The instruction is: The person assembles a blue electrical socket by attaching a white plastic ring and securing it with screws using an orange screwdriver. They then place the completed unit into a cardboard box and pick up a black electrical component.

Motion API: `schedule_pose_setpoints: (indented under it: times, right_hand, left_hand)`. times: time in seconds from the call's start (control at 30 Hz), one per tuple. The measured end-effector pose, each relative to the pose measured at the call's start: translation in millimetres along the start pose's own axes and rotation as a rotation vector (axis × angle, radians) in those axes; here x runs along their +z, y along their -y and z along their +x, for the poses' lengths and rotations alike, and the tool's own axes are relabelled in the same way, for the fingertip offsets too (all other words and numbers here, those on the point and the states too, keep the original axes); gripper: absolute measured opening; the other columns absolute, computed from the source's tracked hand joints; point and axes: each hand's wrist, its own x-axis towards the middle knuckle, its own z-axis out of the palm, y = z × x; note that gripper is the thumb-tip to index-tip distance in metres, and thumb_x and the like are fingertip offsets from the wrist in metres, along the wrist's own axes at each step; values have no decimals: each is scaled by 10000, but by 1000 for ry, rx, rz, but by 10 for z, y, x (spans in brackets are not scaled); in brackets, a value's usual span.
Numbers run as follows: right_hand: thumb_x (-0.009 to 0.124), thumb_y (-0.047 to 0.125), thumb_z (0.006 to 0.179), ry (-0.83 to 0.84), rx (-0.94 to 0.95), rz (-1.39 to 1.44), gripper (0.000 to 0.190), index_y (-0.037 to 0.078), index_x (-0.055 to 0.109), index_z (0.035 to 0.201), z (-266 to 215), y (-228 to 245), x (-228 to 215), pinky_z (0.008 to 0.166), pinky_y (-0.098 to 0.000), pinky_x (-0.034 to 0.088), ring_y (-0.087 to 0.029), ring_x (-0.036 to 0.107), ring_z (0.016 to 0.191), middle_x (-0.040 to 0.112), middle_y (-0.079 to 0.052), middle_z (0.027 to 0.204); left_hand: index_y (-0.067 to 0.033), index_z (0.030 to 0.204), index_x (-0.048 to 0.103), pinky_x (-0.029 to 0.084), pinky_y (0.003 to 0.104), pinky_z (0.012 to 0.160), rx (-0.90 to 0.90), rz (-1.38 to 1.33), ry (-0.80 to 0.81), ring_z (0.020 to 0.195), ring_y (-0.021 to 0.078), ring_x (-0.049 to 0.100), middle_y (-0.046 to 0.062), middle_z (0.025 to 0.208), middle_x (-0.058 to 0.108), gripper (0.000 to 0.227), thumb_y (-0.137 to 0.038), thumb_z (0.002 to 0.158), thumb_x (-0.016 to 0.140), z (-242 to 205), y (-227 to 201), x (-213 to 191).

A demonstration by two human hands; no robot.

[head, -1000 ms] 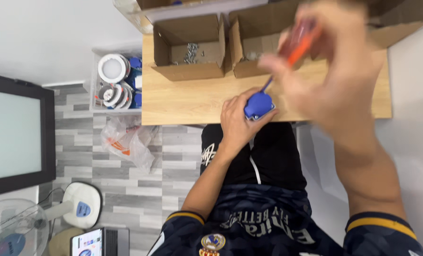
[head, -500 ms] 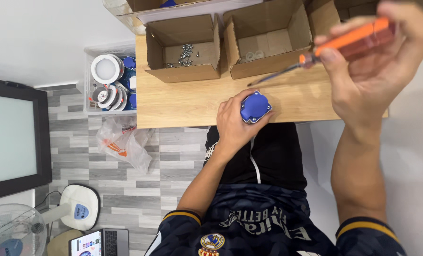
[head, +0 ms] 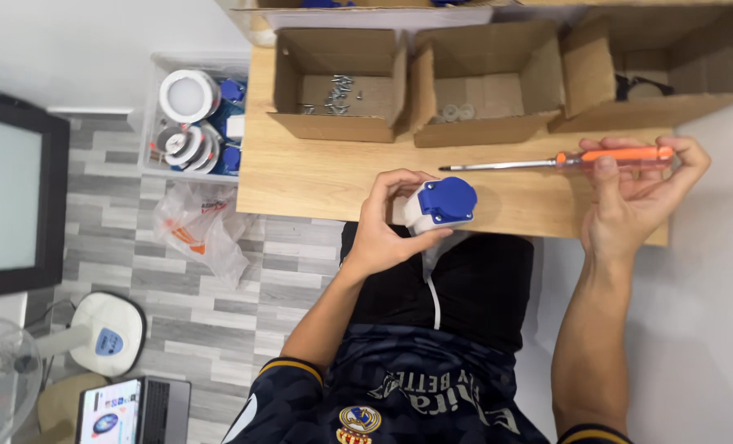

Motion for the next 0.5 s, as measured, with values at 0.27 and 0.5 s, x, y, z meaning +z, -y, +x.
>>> schedule_pose_setpoints:
  times: [0.27,0.5]
  right_hand:
    - [794,-109,1096,160,199,-248,436,7,475,1368,-56,-262,-121,1064,-399,646,-337,745,1212,652,-262,1332]
    - [933,1,1006,377,178,-524,364,-62,697,1276,-117,-114,-5,1029,-306,589,-226,704,1171,736,-174,1250]
  left_hand:
    - [-196,1223,537,510,470,1180,147,-324,-28,1382,338,632,161,1387,658,547,-41,849,906,22,63,-282]
    - [-229,1446,616,486,661,1266,77,-891,71,1562,571,459,258,1690,425,596,49,957,812,-83,129,-558]
